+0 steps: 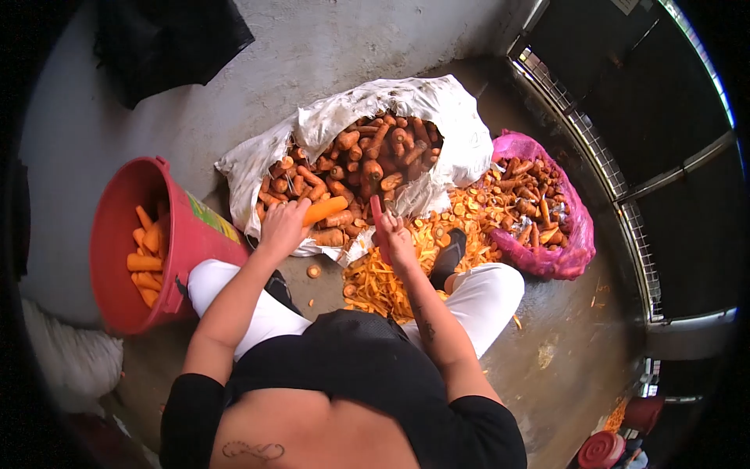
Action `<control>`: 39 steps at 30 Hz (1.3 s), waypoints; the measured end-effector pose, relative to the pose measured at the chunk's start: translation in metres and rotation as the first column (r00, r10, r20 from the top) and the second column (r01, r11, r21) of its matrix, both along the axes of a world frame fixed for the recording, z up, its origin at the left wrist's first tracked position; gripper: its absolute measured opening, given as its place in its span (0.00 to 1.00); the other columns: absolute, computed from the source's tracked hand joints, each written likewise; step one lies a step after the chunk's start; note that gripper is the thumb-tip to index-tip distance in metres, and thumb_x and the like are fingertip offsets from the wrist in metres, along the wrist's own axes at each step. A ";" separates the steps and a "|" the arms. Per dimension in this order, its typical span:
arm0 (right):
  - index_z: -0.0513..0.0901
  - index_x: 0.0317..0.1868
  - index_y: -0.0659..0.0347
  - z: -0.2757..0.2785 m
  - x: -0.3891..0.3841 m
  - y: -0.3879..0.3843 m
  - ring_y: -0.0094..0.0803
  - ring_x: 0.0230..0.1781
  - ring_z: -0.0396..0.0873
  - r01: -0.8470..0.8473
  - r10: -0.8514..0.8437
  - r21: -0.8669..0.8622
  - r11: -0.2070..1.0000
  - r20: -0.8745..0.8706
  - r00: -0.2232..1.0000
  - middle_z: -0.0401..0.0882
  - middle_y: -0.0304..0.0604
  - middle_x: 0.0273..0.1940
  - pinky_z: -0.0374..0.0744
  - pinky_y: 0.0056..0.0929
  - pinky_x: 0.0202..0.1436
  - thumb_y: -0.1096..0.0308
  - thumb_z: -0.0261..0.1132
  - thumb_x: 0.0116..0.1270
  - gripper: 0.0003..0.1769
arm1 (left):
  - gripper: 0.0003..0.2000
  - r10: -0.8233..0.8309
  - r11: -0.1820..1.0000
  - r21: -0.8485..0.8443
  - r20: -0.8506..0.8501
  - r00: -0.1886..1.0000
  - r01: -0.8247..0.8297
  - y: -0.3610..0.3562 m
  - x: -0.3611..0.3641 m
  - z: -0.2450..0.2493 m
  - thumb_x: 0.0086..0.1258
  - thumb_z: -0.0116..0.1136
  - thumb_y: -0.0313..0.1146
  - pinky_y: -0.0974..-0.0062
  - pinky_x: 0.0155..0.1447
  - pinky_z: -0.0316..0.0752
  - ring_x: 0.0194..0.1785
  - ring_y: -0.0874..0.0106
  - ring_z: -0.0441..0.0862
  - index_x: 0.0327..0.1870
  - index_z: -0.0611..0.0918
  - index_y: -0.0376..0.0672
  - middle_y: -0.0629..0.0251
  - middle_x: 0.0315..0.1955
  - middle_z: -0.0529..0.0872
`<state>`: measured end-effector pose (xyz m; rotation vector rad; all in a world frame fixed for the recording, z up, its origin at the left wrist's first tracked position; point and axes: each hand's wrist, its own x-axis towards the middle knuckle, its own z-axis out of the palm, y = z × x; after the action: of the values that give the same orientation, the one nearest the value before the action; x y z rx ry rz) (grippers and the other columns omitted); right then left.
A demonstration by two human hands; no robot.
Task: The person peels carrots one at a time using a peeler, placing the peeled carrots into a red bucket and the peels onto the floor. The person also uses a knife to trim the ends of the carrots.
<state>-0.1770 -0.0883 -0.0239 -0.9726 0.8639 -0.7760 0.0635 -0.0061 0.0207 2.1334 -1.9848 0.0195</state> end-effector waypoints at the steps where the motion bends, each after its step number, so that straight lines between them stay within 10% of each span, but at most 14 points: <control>1: 0.70 0.63 0.65 0.015 0.004 0.012 0.18 0.27 0.67 0.007 -0.007 0.000 1.000 0.041 0.999 0.74 0.34 0.30 0.66 0.19 0.33 0.48 0.60 0.70 0.32 | 0.17 -0.009 0.999 -0.037 0.020 1.000 0.010 0.003 0.000 0.003 0.53 0.67 0.31 0.61 0.48 0.68 0.39 0.57 0.81 0.42 0.73 0.43 0.58 0.30 0.81; 5: 0.78 0.43 0.63 0.001 -0.002 0.020 0.17 0.29 0.68 -0.185 0.173 -0.118 0.976 -0.108 0.979 0.75 0.33 0.31 0.67 0.18 0.30 0.54 0.63 0.69 0.18 | 0.17 -0.002 0.999 -0.033 0.014 1.000 0.003 0.015 0.005 0.003 0.53 0.67 0.30 0.60 0.48 0.68 0.38 0.57 0.81 0.42 0.73 0.43 0.58 0.29 0.81; 9: 0.78 0.50 0.64 0.010 0.011 0.041 0.17 0.33 0.73 -0.007 -0.004 -0.248 0.969 -0.043 0.999 0.76 0.31 0.35 0.73 0.18 0.39 0.70 0.69 0.63 0.16 | 0.19 0.072 0.997 0.019 0.045 0.996 -0.073 0.029 0.007 0.002 0.54 0.69 0.34 0.63 0.50 0.69 0.41 0.61 0.82 0.45 0.75 0.45 0.61 0.32 0.83; 17: 0.80 0.55 0.51 -0.012 0.015 0.055 0.28 0.33 0.84 -0.120 -0.217 -0.636 0.762 -0.425 0.879 0.84 0.47 0.32 0.78 0.29 0.38 0.54 0.66 0.65 0.20 | 0.19 0.117 0.991 -0.054 -0.044 0.992 -0.120 0.037 0.003 -0.024 0.54 0.68 0.31 0.61 0.50 0.67 0.41 0.58 0.81 0.45 0.73 0.44 0.59 0.32 0.80; 21: 0.81 0.49 0.56 -0.028 0.025 0.057 0.38 0.29 0.82 -0.152 -0.186 -0.664 0.732 -0.410 0.893 0.82 0.49 0.31 0.77 0.30 0.36 0.58 0.62 0.68 0.15 | 0.20 0.133 0.989 -0.062 -0.030 0.991 -0.135 0.040 0.004 -0.031 0.53 0.68 0.31 0.61 0.51 0.67 0.42 0.59 0.80 0.46 0.73 0.44 0.60 0.33 0.80; 39: 0.81 0.47 0.63 -0.010 0.035 0.066 0.21 0.26 0.70 -0.188 -0.107 -0.559 0.808 -0.451 0.886 0.73 0.36 0.25 0.73 0.24 0.32 0.61 0.57 0.73 0.14 | 0.20 0.149 0.988 0.027 0.059 0.987 -0.151 0.037 -0.004 -0.045 0.53 0.69 0.33 0.61 0.53 0.66 0.42 0.60 0.81 0.46 0.73 0.47 0.60 0.34 0.81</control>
<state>-0.1420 -0.0225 -0.0340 -1.7904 1.0273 -0.8028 0.0599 0.0309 -0.0247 2.3227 -1.8614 0.0752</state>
